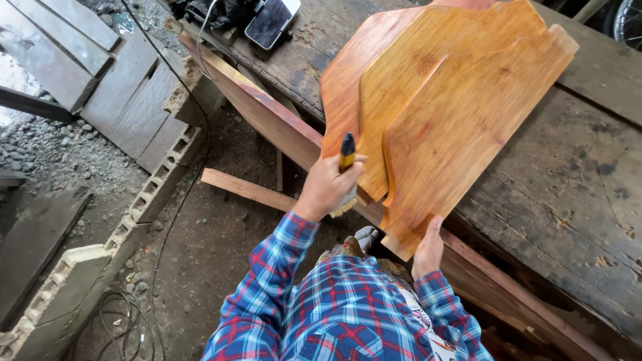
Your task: The person uses a brush to apply a finish to two wooden pieces on a workbench. They systematically brush the surfaces and edges of the pieces, flipping them over to cover all sides.
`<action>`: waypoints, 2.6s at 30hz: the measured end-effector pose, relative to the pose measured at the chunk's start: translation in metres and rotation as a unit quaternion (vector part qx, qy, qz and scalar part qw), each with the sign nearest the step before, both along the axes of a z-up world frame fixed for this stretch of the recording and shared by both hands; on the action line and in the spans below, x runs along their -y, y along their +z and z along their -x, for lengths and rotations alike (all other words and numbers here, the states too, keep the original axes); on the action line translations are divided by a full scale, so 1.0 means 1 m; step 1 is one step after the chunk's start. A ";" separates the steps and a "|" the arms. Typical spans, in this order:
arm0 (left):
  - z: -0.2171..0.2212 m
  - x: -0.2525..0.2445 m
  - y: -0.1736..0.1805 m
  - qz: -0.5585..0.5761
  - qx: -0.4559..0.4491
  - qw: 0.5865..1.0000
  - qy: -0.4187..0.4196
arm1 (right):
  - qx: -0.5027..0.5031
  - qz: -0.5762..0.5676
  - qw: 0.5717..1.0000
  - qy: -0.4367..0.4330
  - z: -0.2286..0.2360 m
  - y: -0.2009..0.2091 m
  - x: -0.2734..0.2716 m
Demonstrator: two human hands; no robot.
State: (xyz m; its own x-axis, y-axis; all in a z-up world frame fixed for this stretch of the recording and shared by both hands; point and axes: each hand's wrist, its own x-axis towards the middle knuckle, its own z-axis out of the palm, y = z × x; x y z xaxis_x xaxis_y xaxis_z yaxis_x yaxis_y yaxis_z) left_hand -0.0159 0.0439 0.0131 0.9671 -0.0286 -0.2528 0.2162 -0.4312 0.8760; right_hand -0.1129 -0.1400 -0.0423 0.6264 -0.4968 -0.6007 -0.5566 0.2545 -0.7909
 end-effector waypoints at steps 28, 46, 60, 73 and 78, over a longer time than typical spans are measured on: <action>-0.018 0.047 0.012 0.529 -0.130 0.828 0.134 | -0.086 0.008 0.985 0.148 0.068 -0.160 0.119; 0.049 0.114 -0.058 0.670 -0.253 0.649 0.257 | 0.050 0.065 0.952 0.294 0.078 -0.102 0.159; 0.107 0.174 -0.045 0.680 -0.292 0.604 0.296 | 0.154 0.122 0.898 0.394 0.099 -0.108 0.211; 0.115 0.178 -0.046 0.631 -0.195 0.677 0.324 | 0.129 0.148 0.900 0.389 0.080 -0.062 0.197; 0.122 0.164 -0.039 0.592 -0.143 0.725 0.323 | 0.195 0.092 0.908 0.360 0.072 -0.067 0.190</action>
State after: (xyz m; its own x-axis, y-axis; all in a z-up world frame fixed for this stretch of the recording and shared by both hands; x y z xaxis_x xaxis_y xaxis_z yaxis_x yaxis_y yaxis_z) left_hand -0.1377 -0.1201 -0.0257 0.7886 0.0465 -0.6131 0.2835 0.8573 0.4297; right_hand -0.1845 -0.3305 -0.1094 0.9758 0.0556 -0.2116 -0.1947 -0.2208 -0.9557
